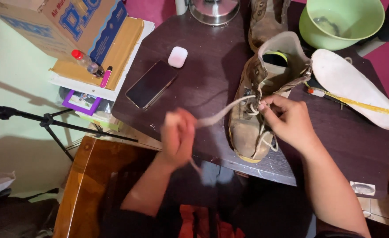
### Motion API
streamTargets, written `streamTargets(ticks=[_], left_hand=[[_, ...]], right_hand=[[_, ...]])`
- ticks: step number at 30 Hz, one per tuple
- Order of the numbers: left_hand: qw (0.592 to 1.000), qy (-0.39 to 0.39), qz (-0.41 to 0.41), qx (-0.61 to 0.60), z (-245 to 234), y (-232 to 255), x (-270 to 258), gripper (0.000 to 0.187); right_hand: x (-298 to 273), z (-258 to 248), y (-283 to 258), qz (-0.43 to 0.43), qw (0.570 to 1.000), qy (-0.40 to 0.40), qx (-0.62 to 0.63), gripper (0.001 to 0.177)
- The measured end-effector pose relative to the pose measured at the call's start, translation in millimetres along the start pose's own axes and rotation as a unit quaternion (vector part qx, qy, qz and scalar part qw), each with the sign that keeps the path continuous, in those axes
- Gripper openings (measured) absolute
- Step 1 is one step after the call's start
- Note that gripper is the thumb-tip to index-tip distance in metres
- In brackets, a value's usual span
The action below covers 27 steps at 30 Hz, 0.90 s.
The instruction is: Applying glue to a boot and lacing it up on a repair bench.
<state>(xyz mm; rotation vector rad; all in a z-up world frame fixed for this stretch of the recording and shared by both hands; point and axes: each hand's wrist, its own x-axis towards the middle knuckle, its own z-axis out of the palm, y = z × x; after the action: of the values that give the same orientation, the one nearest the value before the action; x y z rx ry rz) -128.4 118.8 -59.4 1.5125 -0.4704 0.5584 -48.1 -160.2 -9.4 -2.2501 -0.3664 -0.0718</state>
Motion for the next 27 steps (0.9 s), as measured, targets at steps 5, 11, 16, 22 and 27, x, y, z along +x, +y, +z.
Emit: streamTargets(ticks=[5,11,16,22,27], left_hand=[[0.816,-0.016,0.135,0.561,7.5,-22.1,46.4,0.009],[0.913,-0.058,0.312,0.257,82.2,-68.7,129.4,0.038],[0.923,-0.174,0.326,0.107,90.0,-84.0,156.2,0.033],[0.924,-0.269,0.269,0.040,72.5,-73.4,158.0,0.030],[0.905,-0.326,0.262,0.081,63.3,-58.0,163.3,0.032]], right_hand=[[1.6,0.4,11.1,-0.010,1.000,0.002,-0.018,0.010],[6.3,-15.5,-1.4,-0.060,0.996,-0.016,0.060,0.004],[2.4,-21.3,31.2,-0.101,0.993,-0.032,0.055,0.008],[1.6,-21.3,20.3,-0.121,0.991,0.016,0.049,0.010],[-2.8,-41.6,21.7,-0.100,0.995,0.009,-0.025,0.021]])
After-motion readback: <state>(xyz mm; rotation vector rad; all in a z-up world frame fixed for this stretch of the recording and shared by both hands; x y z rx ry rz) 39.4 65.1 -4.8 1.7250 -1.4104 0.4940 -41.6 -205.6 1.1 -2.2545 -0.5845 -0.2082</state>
